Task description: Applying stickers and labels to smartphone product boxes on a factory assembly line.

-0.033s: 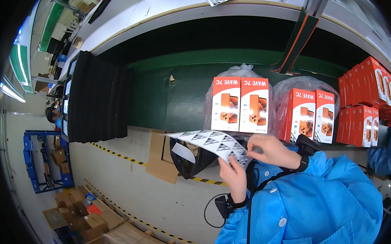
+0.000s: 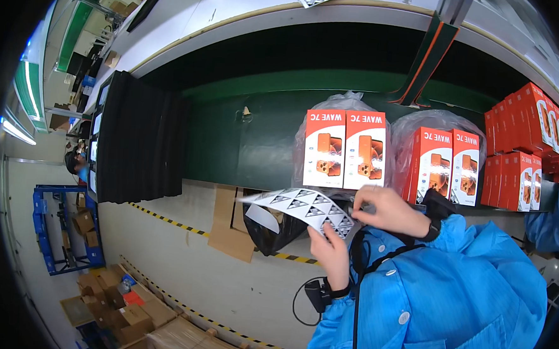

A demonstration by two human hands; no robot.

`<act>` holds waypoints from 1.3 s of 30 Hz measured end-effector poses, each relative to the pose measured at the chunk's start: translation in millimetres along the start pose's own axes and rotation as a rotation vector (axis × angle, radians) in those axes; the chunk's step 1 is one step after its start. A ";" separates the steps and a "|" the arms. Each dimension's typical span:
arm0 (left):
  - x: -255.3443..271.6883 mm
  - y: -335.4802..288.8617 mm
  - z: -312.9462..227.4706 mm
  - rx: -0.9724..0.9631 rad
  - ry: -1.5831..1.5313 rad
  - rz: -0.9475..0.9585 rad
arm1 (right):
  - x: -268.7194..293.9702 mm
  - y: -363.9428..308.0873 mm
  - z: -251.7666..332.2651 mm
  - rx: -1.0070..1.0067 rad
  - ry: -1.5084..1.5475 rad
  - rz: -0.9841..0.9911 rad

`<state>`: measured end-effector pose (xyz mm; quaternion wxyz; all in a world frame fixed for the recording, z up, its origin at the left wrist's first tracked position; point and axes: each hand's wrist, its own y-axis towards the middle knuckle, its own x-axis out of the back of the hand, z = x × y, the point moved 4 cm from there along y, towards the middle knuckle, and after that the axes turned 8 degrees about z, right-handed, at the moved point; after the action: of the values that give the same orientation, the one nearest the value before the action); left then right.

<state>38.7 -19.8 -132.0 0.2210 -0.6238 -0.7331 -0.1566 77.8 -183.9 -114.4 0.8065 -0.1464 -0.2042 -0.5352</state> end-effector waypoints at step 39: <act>-13.3 -65.2 -30.3 -0.069 -0.660 0.202 | 34.8 -43.4 18.0 0.087 0.323 -0.114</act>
<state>-19.9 -57.6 -110.0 -0.0347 -0.7172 -0.6941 0.0516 46.6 -220.3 -81.0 0.8028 -0.0119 -0.1029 -0.5873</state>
